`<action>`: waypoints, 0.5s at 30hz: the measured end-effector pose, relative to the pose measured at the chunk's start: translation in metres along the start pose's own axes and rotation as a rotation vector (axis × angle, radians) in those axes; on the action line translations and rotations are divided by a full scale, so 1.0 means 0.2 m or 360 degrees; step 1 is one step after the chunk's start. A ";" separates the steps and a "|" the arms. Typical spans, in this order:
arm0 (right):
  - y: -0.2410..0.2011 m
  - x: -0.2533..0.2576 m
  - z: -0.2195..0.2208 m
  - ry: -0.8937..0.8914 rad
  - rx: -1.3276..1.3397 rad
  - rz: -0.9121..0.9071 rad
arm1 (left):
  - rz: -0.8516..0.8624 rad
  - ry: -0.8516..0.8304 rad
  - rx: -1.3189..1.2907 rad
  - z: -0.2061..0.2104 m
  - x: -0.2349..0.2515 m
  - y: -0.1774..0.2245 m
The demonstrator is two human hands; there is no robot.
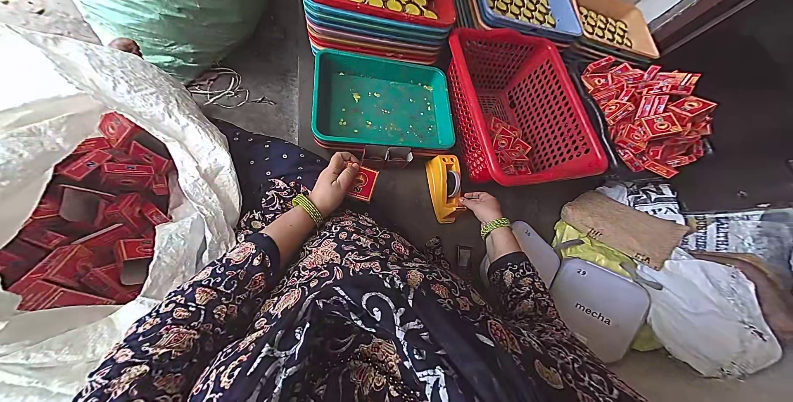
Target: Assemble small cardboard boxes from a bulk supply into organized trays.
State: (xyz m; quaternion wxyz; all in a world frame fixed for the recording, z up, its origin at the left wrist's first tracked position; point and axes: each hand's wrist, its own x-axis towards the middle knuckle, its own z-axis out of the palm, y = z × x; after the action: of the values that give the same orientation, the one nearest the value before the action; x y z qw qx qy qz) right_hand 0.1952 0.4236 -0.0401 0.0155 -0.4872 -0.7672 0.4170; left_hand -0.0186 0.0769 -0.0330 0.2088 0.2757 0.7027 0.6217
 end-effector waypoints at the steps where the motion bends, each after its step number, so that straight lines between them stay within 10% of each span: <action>1: -0.01 -0.03 -0.02 0.0021 0.0021 0.0026 | -0.0002 0.0001 -0.0003 0.00 0.00 0.00; 15: 0.15 -0.16 0.08 0.0077 0.0059 0.0084 | -0.0001 -0.0006 -0.0015 0.00 0.00 0.00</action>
State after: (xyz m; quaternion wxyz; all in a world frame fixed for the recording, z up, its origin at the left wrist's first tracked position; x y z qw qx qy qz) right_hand 0.2264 0.3941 -0.0578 0.0321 -0.5168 -0.7455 0.4196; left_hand -0.0192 0.0770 -0.0339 0.2116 0.2756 0.6995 0.6244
